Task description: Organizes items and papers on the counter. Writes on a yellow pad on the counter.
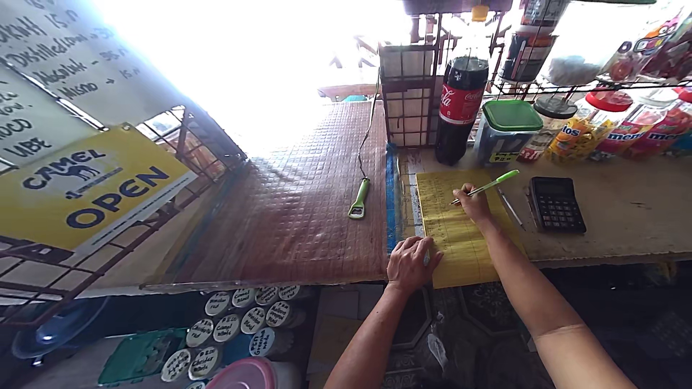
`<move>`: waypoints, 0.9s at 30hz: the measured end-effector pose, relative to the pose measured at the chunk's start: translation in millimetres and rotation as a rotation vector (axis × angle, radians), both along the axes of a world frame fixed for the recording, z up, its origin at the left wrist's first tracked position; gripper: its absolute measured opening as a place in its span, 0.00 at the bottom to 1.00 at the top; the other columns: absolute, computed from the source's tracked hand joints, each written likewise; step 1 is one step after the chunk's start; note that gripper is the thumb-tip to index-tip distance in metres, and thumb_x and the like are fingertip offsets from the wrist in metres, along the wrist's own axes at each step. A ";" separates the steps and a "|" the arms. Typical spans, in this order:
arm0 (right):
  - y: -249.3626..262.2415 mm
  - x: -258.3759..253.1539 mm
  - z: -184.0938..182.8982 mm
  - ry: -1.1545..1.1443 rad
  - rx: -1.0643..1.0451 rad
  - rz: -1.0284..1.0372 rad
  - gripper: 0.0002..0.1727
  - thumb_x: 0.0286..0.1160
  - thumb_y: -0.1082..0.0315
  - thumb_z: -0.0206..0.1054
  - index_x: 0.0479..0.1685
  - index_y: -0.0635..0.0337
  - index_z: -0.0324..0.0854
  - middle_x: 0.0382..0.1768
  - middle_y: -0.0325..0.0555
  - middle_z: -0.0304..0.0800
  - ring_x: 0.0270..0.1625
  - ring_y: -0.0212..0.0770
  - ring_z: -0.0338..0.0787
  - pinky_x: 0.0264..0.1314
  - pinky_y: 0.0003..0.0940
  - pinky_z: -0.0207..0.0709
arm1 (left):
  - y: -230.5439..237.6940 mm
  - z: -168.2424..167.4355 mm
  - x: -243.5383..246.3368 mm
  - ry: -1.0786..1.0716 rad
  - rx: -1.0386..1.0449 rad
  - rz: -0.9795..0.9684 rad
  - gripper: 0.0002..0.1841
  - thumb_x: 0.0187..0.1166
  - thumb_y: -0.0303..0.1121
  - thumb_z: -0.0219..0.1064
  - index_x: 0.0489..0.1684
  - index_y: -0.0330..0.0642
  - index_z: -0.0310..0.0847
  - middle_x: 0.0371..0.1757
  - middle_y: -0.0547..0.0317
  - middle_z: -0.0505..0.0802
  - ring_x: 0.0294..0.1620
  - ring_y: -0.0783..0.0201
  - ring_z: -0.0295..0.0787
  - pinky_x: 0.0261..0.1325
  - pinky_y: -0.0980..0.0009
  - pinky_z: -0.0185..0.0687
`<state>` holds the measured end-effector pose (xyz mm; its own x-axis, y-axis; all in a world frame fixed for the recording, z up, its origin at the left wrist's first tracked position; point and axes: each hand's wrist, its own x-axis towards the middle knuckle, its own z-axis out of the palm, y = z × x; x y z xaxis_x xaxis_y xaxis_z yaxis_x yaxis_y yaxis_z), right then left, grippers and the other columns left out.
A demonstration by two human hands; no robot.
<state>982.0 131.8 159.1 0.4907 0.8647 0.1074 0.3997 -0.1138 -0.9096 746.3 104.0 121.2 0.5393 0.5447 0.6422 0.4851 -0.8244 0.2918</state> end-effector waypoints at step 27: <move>-8.9 22.2 12.5 -0.033 -0.121 -0.058 0.13 0.84 0.71 0.65 0.32 0.72 0.77 0.25 0.51 0.80 0.26 0.39 0.81 0.39 0.38 0.79 | 0.6 -0.2 0.9 -0.018 0.022 0.006 0.24 0.83 0.52 0.56 0.46 0.43 0.93 0.44 0.57 0.99 0.52 0.55 0.96 0.54 0.61 0.87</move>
